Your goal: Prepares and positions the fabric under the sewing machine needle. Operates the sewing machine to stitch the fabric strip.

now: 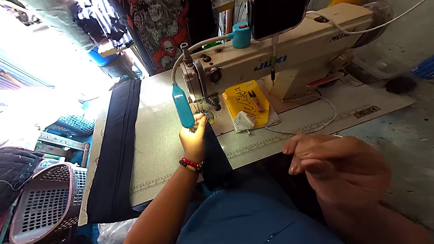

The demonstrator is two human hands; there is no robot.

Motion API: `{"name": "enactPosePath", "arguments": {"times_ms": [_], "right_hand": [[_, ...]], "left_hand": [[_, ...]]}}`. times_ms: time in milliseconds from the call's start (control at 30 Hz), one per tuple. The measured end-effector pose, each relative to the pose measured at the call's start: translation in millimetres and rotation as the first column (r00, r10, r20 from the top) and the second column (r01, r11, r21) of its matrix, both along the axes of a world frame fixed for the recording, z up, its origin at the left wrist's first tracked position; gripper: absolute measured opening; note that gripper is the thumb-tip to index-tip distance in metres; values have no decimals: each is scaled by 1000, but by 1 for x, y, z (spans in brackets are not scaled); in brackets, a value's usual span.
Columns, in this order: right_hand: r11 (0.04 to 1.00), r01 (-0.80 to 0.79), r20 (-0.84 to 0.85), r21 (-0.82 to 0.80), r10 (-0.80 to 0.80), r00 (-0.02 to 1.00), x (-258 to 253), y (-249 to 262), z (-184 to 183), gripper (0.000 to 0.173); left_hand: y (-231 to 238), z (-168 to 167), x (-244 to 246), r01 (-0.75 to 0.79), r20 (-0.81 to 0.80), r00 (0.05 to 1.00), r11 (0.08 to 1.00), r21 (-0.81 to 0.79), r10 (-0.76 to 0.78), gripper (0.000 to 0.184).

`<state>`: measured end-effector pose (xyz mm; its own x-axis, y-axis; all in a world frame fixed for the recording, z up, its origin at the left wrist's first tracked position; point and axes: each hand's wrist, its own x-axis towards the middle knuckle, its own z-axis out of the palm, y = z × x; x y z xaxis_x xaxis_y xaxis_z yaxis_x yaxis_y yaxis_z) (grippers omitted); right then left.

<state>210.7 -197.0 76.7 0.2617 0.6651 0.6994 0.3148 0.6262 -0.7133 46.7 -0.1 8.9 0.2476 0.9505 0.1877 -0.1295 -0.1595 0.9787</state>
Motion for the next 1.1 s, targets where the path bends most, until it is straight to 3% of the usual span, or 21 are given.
{"name": "enactPosePath", "arguments": {"times_ms": [100, 167, 333, 400, 467, 533, 633, 733, 833, 867, 933, 1000, 1067, 1100], "right_hand": [[999, 17, 22, -49, -16, 1000, 5, -3, -11, 10], [997, 6, 29, -73, -4, 1000, 5, -3, -16, 9], [984, -96, -69, -149, 87, 994, 2, 3, -30, 9], [965, -119, -84, -236, 102, 991, 2, 9, -37, 9], [929, -94, -67, -359, 75, 995, 3, 21, -41, 10], [869, -60, -38, -492, 48, 998, 4, 40, -37, 13], [788, -69, -38, -611, 58, 998, -6, 76, -27, 25], [748, -246, -276, -616, 88, 957, -29, 112, -22, 38], [724, -492, -693, -484, 26, 721, -57, 133, -16, 31], [740, -500, -756, -450, -18, 654, -64, 138, -16, 26], [786, -457, -783, -416, -54, 620, -75, 144, -21, 20], [809, -337, -644, -482, -66, 762, -74, 144, -31, 22], [856, -42, -188, -516, -65, 980, -66, 134, -43, 23], [873, 76, 77, -482, -44, 996, -62, 124, -49, 22]], "left_hand": [[0, 10, 20, -64, 74, 995, 998, 20, 63, 24], [2, 17, 29, -90, 91, 992, 996, 8, 89, 14], [1, 29, 35, -127, 68, 988, 979, -159, 139, 9], [-1, 29, 29, -69, 92, 992, 988, -138, 82, 7], [-3, 21, 16, 42, 101, 994, 999, -20, -40, 9], [-5, 15, -2, 158, 5, 987, 985, 67, -159, 12], [-14, 9, -24, 217, -174, 964, 973, 84, -200, 11], [-21, 1, -38, 202, -304, 939, 973, 114, -160, 4], [-24, -5, -46, 217, -407, 904, 960, 178, -129, 5], [-23, -7, -48, 215, -424, 898, 959, 186, -119, 5], [-21, -7, -51, 210, -456, 884, 958, 195, -101, 6], [-18, -8, -54, 207, -498, 866, 943, 260, -52, 6], [-14, -9, -59, 185, -513, 854, 870, 457, 88, 12], [-12, -9, -62, 206, -515, 845, 803, 559, 141, 23]]}}
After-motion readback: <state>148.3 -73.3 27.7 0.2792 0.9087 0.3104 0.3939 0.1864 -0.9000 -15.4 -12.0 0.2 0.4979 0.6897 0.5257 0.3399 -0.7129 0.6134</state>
